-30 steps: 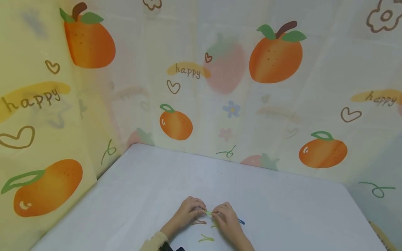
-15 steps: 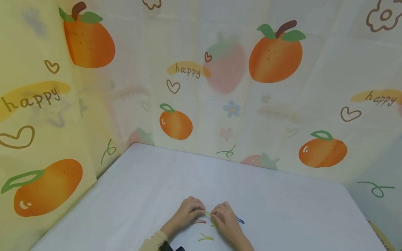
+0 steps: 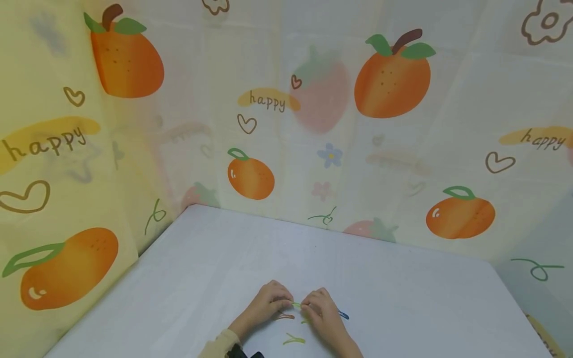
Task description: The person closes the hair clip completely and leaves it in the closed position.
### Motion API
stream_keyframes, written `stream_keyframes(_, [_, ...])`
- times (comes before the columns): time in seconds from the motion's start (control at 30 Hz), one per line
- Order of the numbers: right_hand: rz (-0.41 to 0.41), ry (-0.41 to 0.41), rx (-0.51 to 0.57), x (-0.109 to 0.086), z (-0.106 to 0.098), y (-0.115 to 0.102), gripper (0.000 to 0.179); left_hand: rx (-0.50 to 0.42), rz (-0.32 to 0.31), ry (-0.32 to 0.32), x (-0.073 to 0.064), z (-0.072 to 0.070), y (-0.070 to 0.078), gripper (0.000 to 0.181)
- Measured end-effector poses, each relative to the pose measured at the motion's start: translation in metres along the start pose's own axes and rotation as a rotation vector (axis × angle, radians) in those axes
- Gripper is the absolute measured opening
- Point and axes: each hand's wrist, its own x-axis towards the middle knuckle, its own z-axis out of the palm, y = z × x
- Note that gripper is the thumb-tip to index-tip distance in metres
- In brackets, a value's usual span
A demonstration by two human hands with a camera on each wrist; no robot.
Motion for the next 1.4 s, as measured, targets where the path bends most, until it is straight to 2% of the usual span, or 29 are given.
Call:
stream_keyframes(0.17, [0.038, 0.03, 0.045, 0.0, 0.001, 0.0, 0.009, -0.084, -0.097, -0.007, 0.0, -0.002, 0.003, 0.014])
stream_keyframes(0.33, [0.068, 0.029, 0.048, 0.001, 0.0, -0.001, 0.008, -0.115, -0.189, -0.011, -0.001, -0.002, 0.005, 0.01])
stream_keyframes(0.4, [0.078, 0.023, 0.044, 0.001, 0.0, -0.002, 0.007, -0.12, -0.207, -0.009, 0.0, -0.002, 0.008, 0.009])
stream_keyframes(0.63, [0.088, 0.015, 0.032, 0.001, 0.0, -0.002, 0.008, -0.117, -0.232, -0.017, 0.006, -0.017, 0.044, 0.007])
stream_keyframes(0.83, [0.087, 0.032, 0.031, 0.001, -0.001, -0.004, 0.01, -0.118, -0.238, -0.008, 0.007, -0.018, 0.047, 0.008])
stream_keyframes(0.9, [0.097, 0.036, 0.025, 0.001, -0.001, -0.005, 0.01, -0.122, -0.221, 0.002, 0.006, -0.017, 0.045, 0.008])
stream_keyframes(1.03, [0.123, 0.057, -0.007, 0.002, 0.0, -0.007, 0.011, -0.132, -0.174, 0.029, 0.004, -0.008, 0.028, 0.01])
stream_keyframes(1.13, [0.133, 0.077, -0.033, 0.002, 0.0, -0.008, 0.013, -0.094, -0.102, 0.059, 0.002, -0.002, 0.014, 0.017])
stream_keyframes(1.3, [0.127, 0.084, -0.053, 0.001, 0.002, -0.006, 0.016, 0.062, 0.119, 0.183, 0.003, 0.0, 0.006, 0.026])
stream_keyframes(1.4, [0.116, 0.086, -0.062, 0.0, 0.003, -0.004, 0.017, 0.136, 0.22, 0.232, 0.003, -0.001, 0.004, 0.028])
